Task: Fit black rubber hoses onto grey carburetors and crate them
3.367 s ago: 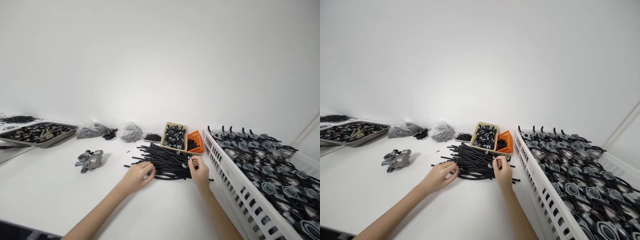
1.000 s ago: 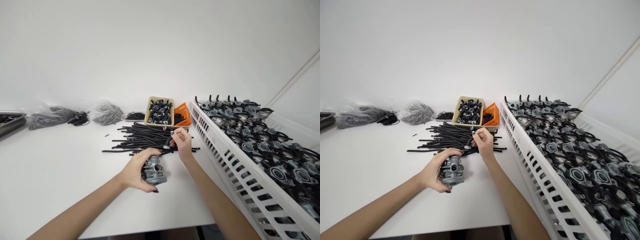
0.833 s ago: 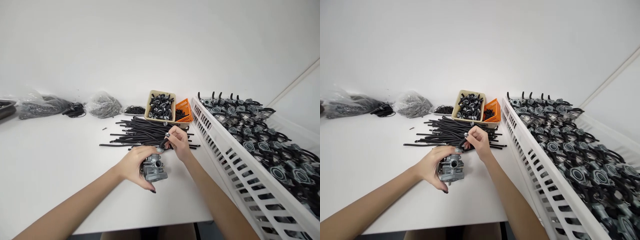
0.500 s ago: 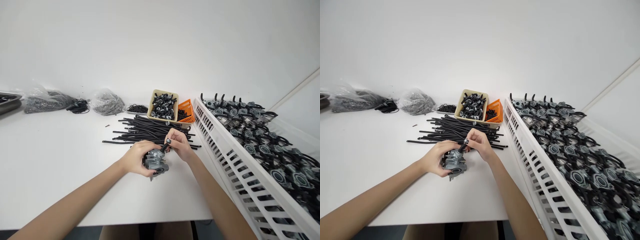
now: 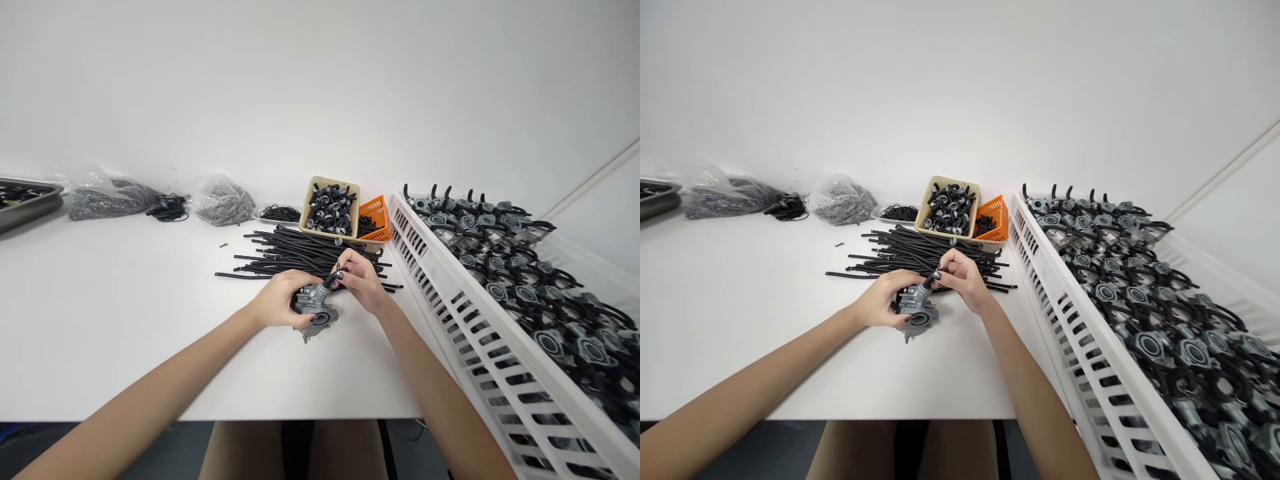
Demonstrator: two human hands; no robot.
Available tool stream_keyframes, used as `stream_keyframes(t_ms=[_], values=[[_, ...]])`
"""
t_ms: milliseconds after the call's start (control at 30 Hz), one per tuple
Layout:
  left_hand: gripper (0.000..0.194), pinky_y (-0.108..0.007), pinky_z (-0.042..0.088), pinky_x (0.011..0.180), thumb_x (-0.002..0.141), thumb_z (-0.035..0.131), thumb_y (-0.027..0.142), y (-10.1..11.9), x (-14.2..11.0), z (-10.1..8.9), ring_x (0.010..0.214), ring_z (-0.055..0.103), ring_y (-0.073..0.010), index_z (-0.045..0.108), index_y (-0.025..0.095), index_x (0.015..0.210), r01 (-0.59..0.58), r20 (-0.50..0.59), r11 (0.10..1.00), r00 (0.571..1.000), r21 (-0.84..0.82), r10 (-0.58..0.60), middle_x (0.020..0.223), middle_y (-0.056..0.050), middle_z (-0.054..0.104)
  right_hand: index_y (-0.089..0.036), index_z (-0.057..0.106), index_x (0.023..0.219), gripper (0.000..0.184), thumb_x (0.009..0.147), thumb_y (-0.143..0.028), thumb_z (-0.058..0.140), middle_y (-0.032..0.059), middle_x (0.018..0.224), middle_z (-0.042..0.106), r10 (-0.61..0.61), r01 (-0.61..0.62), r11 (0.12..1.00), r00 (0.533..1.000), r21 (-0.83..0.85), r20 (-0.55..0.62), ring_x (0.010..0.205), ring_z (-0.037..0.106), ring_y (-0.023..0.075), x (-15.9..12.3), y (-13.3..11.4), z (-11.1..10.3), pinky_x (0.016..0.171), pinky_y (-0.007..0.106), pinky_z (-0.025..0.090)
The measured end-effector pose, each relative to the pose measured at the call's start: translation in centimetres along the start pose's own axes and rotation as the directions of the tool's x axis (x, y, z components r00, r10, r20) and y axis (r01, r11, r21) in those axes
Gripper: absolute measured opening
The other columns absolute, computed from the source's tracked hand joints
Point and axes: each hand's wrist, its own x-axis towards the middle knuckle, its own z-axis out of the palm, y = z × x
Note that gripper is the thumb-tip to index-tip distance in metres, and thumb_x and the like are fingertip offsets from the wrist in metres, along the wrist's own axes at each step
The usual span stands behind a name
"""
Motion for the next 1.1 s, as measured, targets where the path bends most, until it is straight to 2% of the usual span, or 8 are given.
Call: stream_keyframes(t_ms=[333, 700, 800, 900, 1000, 1100], values=[[0.046, -0.035, 0.051, 0.087, 0.071, 0.064, 0.039, -0.29, -0.11, 0.06, 0.096, 0.067, -0.0254, 0.065, 0.016, 0.111, 0.010, 0.008, 1.000, 1.000, 0.024, -0.010, 0.106, -0.010, 0.072, -0.020, 0.048, 0.072, 0.040, 0.064, -0.034, 0.084, -0.0047, 0.068, 0.064, -0.039, 0.036, 0.998, 0.998, -0.053, -0.059, 0.058, 0.057, 0.0089, 0.06, 0.02, 0.07, 0.060, 0.023, 0.046], [0.049, -0.034, 0.051, 0.083, 0.073, 0.064, 0.045, -0.38, -0.08, 0.01, 0.091, 0.068, -0.0243, 0.064, 0.017, 0.113, -0.001, 0.028, 1.000, 1.000, 0.026, 0.000, 0.102, -0.009, 0.073, -0.020, 0.051, 0.075, 0.032, 0.071, -0.032, 0.080, -0.0021, 0.078, 0.060, -0.123, 0.117, 0.989, 0.991, -0.089, -0.062, 0.068, 0.056, 0.0106, 0.20, 0.61, 0.15, 0.065, 0.024, 0.046], [0.050, -0.034, 0.051, 0.082, 0.073, 0.064, 0.046, -0.42, -0.07, 0.04, 0.091, 0.068, -0.0246, 0.063, 0.017, 0.114, 0.011, 0.033, 1.000, 0.999, 0.029, -0.012, 0.103, -0.010, 0.072, -0.021, 0.050, 0.076, 0.032, 0.073, -0.033, 0.079, 0.0006, 0.087, 0.064, -0.100, 0.096, 0.991, 0.994, -0.092, -0.046, 0.074, 0.060, 0.0119, 0.12, 0.49, 0.27, 0.070, 0.027, 0.049], [0.047, -0.033, 0.050, 0.078, 0.074, 0.063, 0.045, -0.36, -0.04, 0.01, 0.085, 0.067, -0.0240, 0.063, 0.016, 0.111, 0.004, 0.038, 0.999, 0.999, 0.039, -0.006, 0.096, -0.009, 0.072, -0.022, 0.047, 0.082, 0.033, 0.075, -0.031, 0.078, 0.0049, 0.094, 0.072, -0.038, 0.039, 0.997, 0.999, -0.067, 0.021, 0.081, 0.066, 0.0154, -0.09, 0.32, 0.38, 0.075, 0.031, 0.052], [0.037, -0.031, 0.048, 0.070, 0.075, 0.061, 0.045, -0.26, 0.01, -0.05, 0.073, 0.063, -0.0211, 0.064, 0.016, 0.097, -0.017, 0.043, 0.998, 0.999, 0.055, 0.014, 0.080, -0.006, 0.068, -0.022, 0.049, 0.093, 0.035, 0.076, -0.033, 0.078, 0.0060, 0.089, 0.075, 0.029, -0.023, 0.997, 0.996, -0.072, 0.081, 0.083, 0.069, 0.0179, -0.27, 0.24, 0.35, 0.076, 0.034, 0.053], [0.033, -0.029, 0.046, 0.066, 0.076, 0.059, 0.047, -0.21, 0.03, -0.08, 0.068, 0.060, -0.0197, 0.063, 0.017, 0.088, -0.026, 0.033, 0.997, 0.999, 0.069, 0.024, 0.075, -0.005, 0.064, -0.020, 0.057, 0.101, 0.038, 0.074, -0.036, 0.078, 0.0079, 0.092, 0.075, 0.042, -0.028, 0.990, 0.994, -0.140, 0.103, 0.084, 0.070, 0.0183, -0.33, 0.13, 0.23, 0.078, 0.034, 0.055]])
